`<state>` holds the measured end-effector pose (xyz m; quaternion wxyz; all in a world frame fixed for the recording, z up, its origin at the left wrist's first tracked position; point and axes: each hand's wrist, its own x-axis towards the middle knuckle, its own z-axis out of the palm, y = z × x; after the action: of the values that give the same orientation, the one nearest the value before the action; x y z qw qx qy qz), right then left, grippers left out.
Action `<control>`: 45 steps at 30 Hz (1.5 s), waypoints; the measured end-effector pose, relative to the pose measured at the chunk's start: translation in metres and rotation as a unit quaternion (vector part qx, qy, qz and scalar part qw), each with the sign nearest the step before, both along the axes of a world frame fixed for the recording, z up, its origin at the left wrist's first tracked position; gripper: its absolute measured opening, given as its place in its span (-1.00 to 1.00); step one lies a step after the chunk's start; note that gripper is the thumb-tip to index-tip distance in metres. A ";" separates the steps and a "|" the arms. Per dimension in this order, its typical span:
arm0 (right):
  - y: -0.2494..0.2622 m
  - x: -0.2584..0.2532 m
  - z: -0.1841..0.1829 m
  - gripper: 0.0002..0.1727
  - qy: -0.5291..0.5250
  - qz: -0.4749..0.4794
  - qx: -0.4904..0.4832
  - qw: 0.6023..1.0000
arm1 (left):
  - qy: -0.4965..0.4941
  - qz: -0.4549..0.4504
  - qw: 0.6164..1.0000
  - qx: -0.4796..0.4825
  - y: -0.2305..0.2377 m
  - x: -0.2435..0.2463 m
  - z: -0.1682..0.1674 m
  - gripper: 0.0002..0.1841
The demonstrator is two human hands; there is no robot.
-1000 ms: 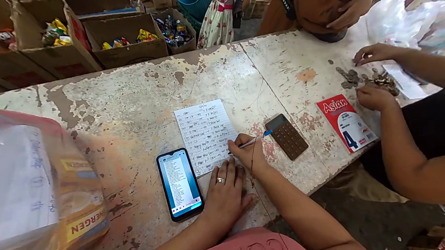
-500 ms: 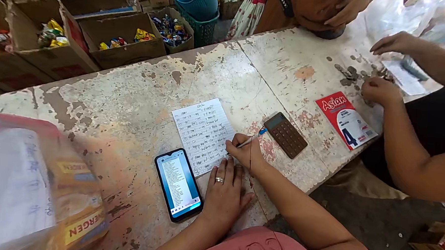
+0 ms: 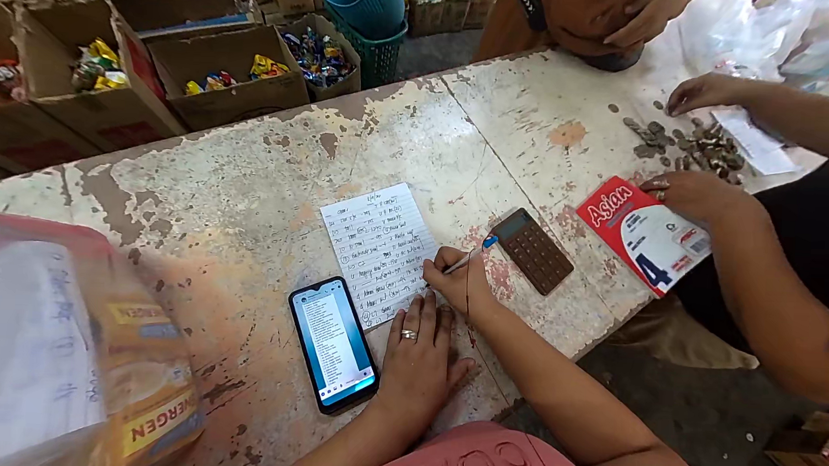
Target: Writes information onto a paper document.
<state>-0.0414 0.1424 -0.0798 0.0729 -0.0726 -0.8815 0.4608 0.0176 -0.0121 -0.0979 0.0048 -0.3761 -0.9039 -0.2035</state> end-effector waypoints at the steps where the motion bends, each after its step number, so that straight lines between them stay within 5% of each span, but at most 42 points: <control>1: 0.000 0.000 -0.001 -0.59 0.004 0.001 0.001 1.000 | -0.003 -0.001 1.000 -0.003 0.000 0.000 0.000 -0.16; 26: 0.012 0.003 0.003 -0.61 0.020 -0.057 -0.066 0.996 | -0.008 -0.016 0.999 -0.051 0.000 -0.001 0.001 -0.15; 45: 0.011 0.002 -0.001 -0.59 0.007 -0.035 -0.018 0.999 | 0.001 -0.012 0.999 -0.045 0.000 -0.001 -0.001 -0.14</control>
<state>-0.0398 0.1536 -0.0810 0.0940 -0.1010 -0.8696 0.4742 0.0170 -0.0120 -0.0994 -0.0133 -0.3874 -0.9074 -0.1623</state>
